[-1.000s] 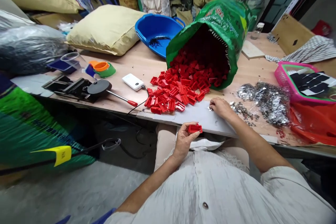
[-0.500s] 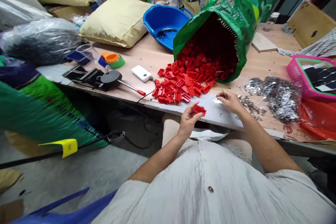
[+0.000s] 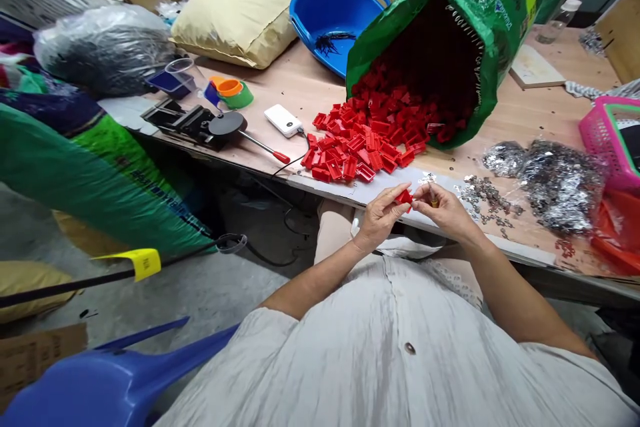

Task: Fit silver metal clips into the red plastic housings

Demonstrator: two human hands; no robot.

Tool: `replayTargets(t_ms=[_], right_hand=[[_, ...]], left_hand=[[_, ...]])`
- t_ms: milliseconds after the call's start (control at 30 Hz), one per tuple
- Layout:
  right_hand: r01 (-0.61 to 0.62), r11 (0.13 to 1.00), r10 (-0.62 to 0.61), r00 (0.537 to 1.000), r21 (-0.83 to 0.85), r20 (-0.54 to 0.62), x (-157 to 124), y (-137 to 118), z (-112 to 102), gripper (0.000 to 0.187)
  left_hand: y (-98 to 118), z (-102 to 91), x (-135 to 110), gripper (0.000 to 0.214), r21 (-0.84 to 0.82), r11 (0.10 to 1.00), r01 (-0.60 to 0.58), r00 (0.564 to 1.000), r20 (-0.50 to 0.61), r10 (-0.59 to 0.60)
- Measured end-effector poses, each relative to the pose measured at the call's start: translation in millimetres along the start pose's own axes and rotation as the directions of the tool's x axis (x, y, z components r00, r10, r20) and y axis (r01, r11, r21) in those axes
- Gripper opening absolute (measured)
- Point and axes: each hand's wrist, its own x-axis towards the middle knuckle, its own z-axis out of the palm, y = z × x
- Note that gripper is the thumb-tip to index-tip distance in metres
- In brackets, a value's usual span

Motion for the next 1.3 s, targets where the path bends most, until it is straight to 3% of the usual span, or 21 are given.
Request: replayTargets(t_ms=[100,267,367,467,633,867,967,1100,1300], right_hand=[[-0.017,1.0,0.017,0.999,0.014,-0.031,-3,0,1,0.036],[-0.079,0.995,0.079,0.997,0.055,0.004,-10,-4,-1,0.034],[-0.047,0.998,0.047,0.999,0.039,0.01,-16,-5,-1,0.031],[0.043,0.995,-0.043,0.999,-0.091,0.0,-23,-7,-1,0.024],[0.283,0.869,-0.255,0.959,-0.406,0.122,-31,-10,-2,0.018],[0.389,0.774,-0.358,0.92,-0.499,0.16,-33,-10,-3,0.022],[0.395,0.757,-0.369,0.916,-0.52,0.158,-34,-5,-3,0.019],[0.333,0.764,-0.28,0.943,-0.553,0.181,-36,-2,-4,0.016],[0.294,0.826,-0.263,0.956,-0.48,0.132,-38,-4,-4,0.015]], left_hand=[[1,1.4,0,0.042,-0.036,0.999,0.032,0.999,-0.001,-0.032],[-3,2.4,1,0.047,-0.287,0.943,0.168,0.985,0.013,-0.172],[-4,3.8,1,0.049,-0.402,0.889,0.219,0.973,0.022,-0.23],[-2,4.6,1,0.049,-0.464,0.847,0.261,0.961,0.04,-0.274],[1,3.5,0,0.046,-0.444,0.839,0.315,0.947,0.089,-0.308],[-1,2.0,0,0.046,-0.372,0.861,0.347,0.937,0.104,-0.333],[-1,1.3,0,0.047,-0.318,0.88,0.352,0.936,0.111,-0.334],[-2,-0.1,-1,0.049,-0.241,0.894,0.377,0.926,0.133,-0.354],[0,-1.0,0,0.048,-0.311,0.848,0.429,0.903,0.174,-0.393]])
